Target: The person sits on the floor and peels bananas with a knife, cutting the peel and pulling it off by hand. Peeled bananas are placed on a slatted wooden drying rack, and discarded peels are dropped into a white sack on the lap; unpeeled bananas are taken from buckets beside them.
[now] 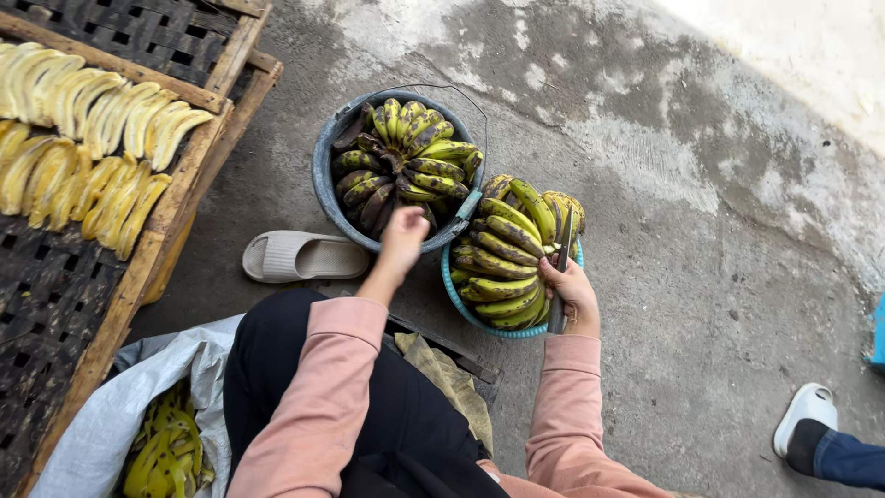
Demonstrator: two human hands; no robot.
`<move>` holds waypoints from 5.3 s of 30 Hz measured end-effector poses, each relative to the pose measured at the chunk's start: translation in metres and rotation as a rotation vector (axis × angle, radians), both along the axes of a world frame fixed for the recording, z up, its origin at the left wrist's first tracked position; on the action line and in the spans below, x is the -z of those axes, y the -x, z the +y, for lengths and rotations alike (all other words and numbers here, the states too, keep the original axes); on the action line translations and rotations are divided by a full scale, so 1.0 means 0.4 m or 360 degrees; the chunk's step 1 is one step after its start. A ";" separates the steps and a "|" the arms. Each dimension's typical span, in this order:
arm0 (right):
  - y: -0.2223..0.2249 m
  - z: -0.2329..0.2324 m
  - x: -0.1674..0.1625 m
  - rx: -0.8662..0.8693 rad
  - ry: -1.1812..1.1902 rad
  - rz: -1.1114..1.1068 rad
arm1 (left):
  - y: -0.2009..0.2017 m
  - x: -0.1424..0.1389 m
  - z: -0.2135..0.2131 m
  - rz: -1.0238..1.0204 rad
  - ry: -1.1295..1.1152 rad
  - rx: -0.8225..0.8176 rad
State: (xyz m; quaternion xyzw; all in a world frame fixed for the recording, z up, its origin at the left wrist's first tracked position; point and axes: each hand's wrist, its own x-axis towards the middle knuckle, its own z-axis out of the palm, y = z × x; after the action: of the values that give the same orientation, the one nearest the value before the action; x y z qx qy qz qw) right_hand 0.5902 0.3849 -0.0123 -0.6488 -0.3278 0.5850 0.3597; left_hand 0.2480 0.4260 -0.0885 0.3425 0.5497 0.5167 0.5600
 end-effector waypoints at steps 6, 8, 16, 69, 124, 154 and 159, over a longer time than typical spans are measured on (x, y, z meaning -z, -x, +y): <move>0.148 -0.005 -0.098 -0.0460 -0.0137 -0.0225 | -0.153 -0.030 -0.119 -0.0104 0.0216 0.0526; 0.214 -0.016 -0.128 -0.0469 -0.0305 -0.0248 | -0.137 -0.058 -0.117 -0.0409 0.0431 0.0426; 0.431 -0.035 -0.369 -0.0951 -0.0947 -0.0996 | 0.155 -0.359 -0.171 0.0837 -0.0906 0.0023; 1.396 -0.170 -0.105 -0.2230 -0.1516 -0.1245 | 0.541 -0.270 -1.141 0.2282 0.0696 -0.0565; 1.168 -0.142 -0.288 -0.1124 -0.1517 -0.0647 | 0.845 -0.257 -1.259 0.0818 0.1136 -0.1713; 1.144 -0.431 -0.406 -0.2910 -0.2207 -0.1477 | 0.829 -0.468 -0.955 0.1400 0.1002 -0.0733; 1.121 -0.349 -0.382 -0.2925 -0.1921 -0.0922 | 0.843 -0.480 -0.953 0.1568 0.0777 -0.0943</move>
State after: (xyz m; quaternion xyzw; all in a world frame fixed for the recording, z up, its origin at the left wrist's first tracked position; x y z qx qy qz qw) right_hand 0.1420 0.2452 0.1404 0.0056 -0.9785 0.2018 -0.0412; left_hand -0.0894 0.0450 0.1033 0.2357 0.9173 0.2909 0.1356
